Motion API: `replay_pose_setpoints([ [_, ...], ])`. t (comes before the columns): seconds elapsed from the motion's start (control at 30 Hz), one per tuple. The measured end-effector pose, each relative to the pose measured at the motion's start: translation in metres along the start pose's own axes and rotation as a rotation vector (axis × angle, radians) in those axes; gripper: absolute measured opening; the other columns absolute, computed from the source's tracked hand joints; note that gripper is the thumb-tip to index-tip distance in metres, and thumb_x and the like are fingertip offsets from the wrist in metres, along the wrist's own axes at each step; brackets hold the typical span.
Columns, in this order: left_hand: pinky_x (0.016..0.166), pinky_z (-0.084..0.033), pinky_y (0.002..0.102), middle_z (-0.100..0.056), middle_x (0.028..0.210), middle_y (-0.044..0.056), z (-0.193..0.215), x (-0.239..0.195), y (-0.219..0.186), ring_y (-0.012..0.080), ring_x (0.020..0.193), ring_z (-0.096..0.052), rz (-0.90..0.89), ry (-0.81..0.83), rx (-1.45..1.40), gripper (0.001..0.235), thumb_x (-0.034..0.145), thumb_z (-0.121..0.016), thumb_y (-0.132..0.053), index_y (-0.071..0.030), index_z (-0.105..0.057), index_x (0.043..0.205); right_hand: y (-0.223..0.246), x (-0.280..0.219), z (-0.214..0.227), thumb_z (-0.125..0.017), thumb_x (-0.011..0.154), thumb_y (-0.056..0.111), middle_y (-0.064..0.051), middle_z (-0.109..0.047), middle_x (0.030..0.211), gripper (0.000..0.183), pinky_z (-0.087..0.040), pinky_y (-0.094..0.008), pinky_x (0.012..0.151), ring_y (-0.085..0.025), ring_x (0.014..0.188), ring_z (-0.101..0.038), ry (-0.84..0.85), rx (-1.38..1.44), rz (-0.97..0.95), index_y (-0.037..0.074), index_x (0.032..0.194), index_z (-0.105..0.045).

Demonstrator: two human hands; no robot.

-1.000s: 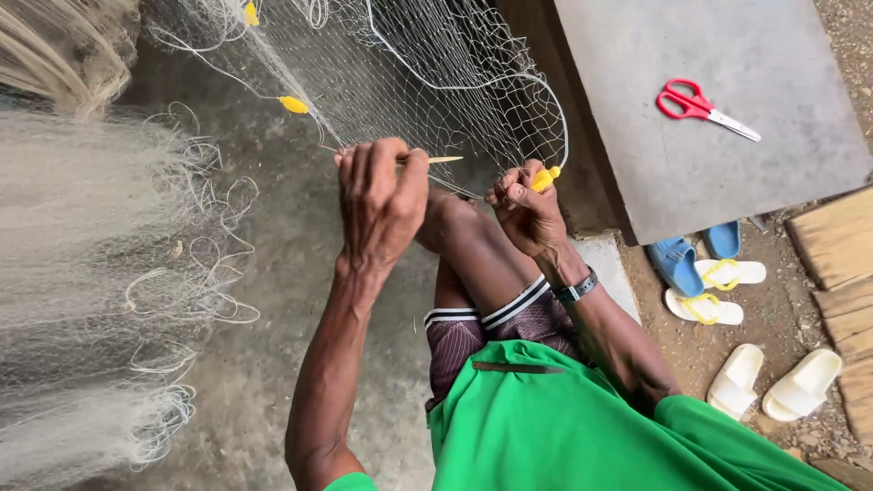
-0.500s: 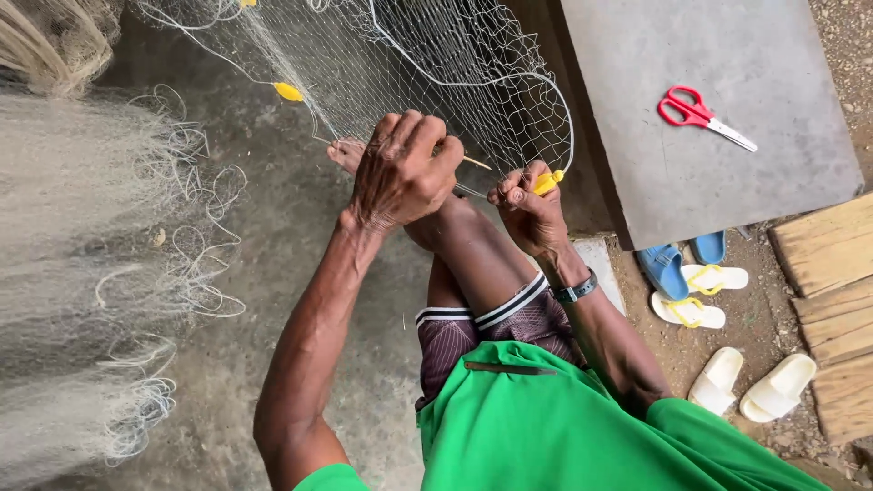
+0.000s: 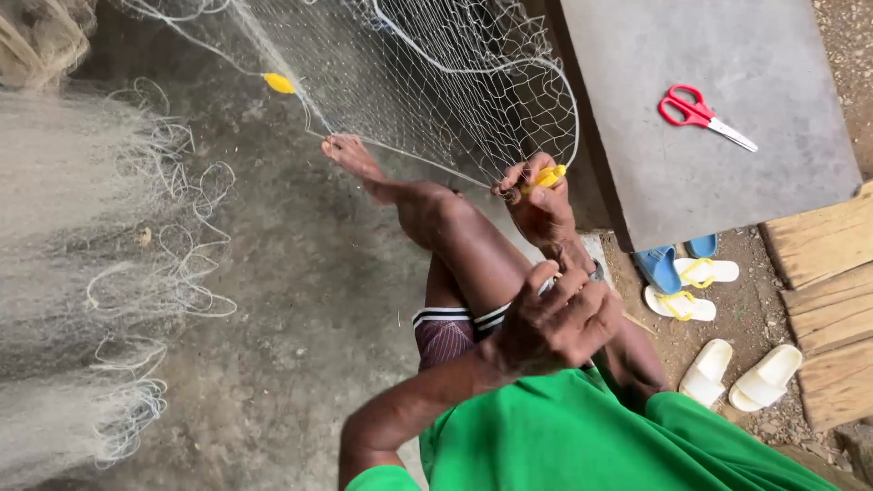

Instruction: The person sits on the ground and repairs a fishing net using a wooden needle and yellow thread. They repeatedly pull the thread through the mesh to mend holes in the net.

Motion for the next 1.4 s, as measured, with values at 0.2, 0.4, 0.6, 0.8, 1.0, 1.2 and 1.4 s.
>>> replay_pose_setpoints([
  [0.2,0.089,-0.058,0.05,-0.062,0.095,0.013,-0.016,-0.027,0.044,0.0304,0.087,-0.069,0.126,-0.175,-0.109,0.007,0.095,-0.068,-0.006,-0.004,-0.073,0.091,-0.008,0.007,0.037,-0.093,0.063,0.001,-0.032,-0.068,0.095,0.05,-0.062,-0.035,0.073,-0.033,0.085,-0.074,0.154,-0.344,0.025,0.002,0.09,-0.05],
  [0.4,0.107,-0.045,0.043,-0.074,0.096,0.014,0.006,-0.092,0.132,0.0299,0.097,-0.072,0.731,-0.136,-0.066,0.022,0.106,-0.059,-0.017,-0.002,-0.073,0.114,-0.002,-0.004,0.007,-0.08,0.078,-0.01,-0.021,-0.065,0.084,0.038,-0.061,-0.034,0.073,-0.028,0.076,-0.072,-0.087,-0.177,0.028,0.005,0.09,-0.047],
  [0.6,0.077,-0.056,0.041,-0.069,0.083,0.015,-0.008,-0.09,0.178,0.0331,0.082,-0.07,0.875,-0.082,-0.229,0.01,0.096,-0.068,-0.008,-0.002,-0.072,0.103,-0.009,-0.007,0.002,-0.078,0.076,-0.012,-0.021,-0.066,0.084,0.038,-0.061,-0.043,0.079,-0.029,0.078,-0.072,-0.086,-0.048,0.029,0.005,0.091,-0.048],
  [0.8,0.07,-0.056,0.036,-0.07,0.084,0.011,-0.002,-0.081,0.175,0.0275,0.078,-0.07,0.857,-0.101,-0.214,0.012,0.095,-0.069,-0.009,-0.006,-0.075,0.105,-0.008,-0.008,0.004,-0.08,0.077,-0.01,-0.02,-0.067,0.084,0.037,-0.062,-0.042,0.08,-0.026,0.079,-0.072,-0.12,-0.035,0.019,0.005,0.091,-0.049],
  [1.0,0.061,-0.058,0.03,-0.072,0.079,0.01,-0.003,-0.076,0.177,0.0172,0.059,-0.07,0.881,-0.153,-0.321,0.01,0.098,-0.064,-0.009,-0.005,-0.072,0.102,-0.011,-0.009,0.014,-0.078,0.078,-0.011,-0.02,-0.066,0.085,0.036,-0.063,-0.044,0.081,-0.028,0.081,-0.072,-0.1,-0.031,0.012,0.006,0.091,-0.049],
  [1.2,0.084,-0.054,0.029,-0.071,0.077,-0.001,0.021,-0.047,0.158,0.0143,0.071,-0.072,0.623,-0.224,-0.14,0.01,0.102,-0.061,-0.01,-0.007,-0.069,0.106,-0.012,-0.007,0.009,-0.077,0.078,-0.012,-0.022,-0.066,0.086,0.035,-0.063,-0.045,0.082,-0.031,0.082,-0.073,-0.086,0.007,0.002,0.005,0.092,-0.05],
  [1.4,0.084,-0.061,0.037,-0.073,0.101,0.015,0.063,-0.019,0.148,0.0261,0.087,-0.074,0.29,-0.431,-0.07,0.014,0.1,-0.063,-0.006,0.004,-0.071,0.105,-0.029,0.003,-0.018,-0.076,0.082,-0.006,-0.016,-0.067,0.085,0.032,-0.06,-0.04,0.079,-0.022,0.077,-0.07,-0.066,0.085,-0.093,0.008,0.093,-0.05],
])
Point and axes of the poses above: each hand's wrist, its own x-axis towards the middle knuckle, its own z-axis out of the back of the hand, y = z × x, the point moved 9 cm from there along x, towards the middle knuckle
